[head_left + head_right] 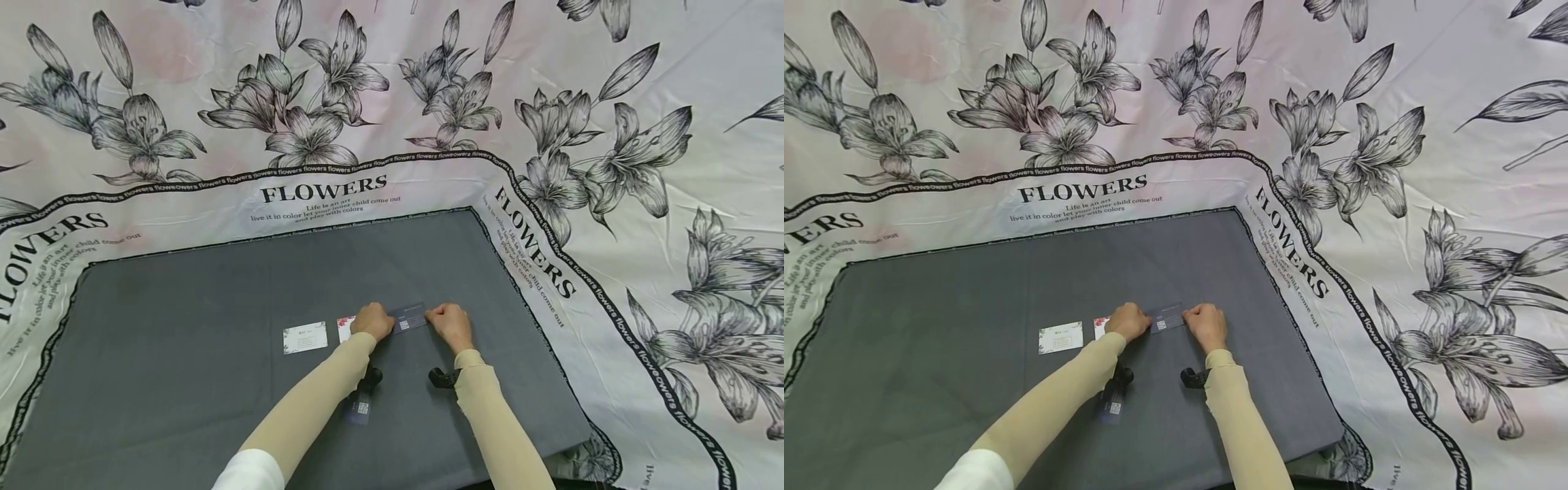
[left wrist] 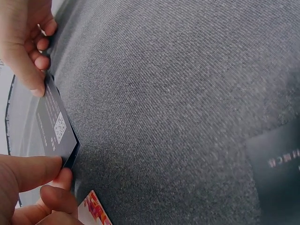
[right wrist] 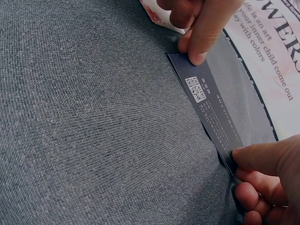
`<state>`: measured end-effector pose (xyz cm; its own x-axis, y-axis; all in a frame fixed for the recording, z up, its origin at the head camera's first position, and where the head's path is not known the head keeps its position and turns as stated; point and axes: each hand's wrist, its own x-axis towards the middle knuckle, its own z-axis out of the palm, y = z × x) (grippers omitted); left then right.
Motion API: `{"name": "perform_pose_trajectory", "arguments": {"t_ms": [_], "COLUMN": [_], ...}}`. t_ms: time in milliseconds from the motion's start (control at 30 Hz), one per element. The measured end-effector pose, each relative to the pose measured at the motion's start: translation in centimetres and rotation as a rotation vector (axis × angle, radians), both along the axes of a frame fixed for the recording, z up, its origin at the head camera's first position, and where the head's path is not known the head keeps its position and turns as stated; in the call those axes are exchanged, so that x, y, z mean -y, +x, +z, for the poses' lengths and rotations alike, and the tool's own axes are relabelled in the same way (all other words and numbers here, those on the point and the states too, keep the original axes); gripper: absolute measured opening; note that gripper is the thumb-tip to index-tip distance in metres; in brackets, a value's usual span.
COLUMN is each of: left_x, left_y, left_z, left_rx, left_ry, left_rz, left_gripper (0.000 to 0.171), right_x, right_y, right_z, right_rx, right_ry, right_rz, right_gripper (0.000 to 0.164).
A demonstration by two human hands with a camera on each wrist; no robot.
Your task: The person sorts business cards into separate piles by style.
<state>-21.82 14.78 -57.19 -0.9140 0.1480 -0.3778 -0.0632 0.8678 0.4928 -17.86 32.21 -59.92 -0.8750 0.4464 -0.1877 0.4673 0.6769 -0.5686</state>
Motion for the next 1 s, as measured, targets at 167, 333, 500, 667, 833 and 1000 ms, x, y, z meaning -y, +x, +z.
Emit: {"name": "perform_pose_trajectory", "arguments": {"t_ms": [167,333,500,667,833,1000], "left_x": [0.1,0.2,0.2,0.1,0.3,0.9], "left_y": [-0.1,-0.3,0.1,0.5,0.7,2.3], "left_z": [-0.1,-0.3,-0.3,-0.6,-0.9,-0.6], "left_rx": [-0.012,-0.02,-0.046,-0.112,-0.22,-0.286], "left_ry": [-0.007,-0.014,-0.013,-0.039,-0.078,0.034], "left_rz": [-0.015,-0.023,-0.033,-0.06,-0.086,-0.127], "left_gripper": [0.027,0.028,0.025,0.023,0.028,0.028], "right_x": [0.2,0.3,0.3,0.6,1.1,0.5], "right_y": [0.0,-0.1,0.1,0.1,-0.2,1.2], "right_z": [-0.1,-0.1,-0.1,-0.3,-0.1,-0.6], "right_rx": [0.008,0.012,0.013,-0.011,-0.061,-0.123], "right_ry": [0.007,-0.01,-0.003,0.028,0.057,-0.036], "right_rz": [-0.012,-0.009,-0.003,0.001,0.032,0.01], "right_gripper": [0.022,0.02,0.021,0.018,0.017,0.032]}}
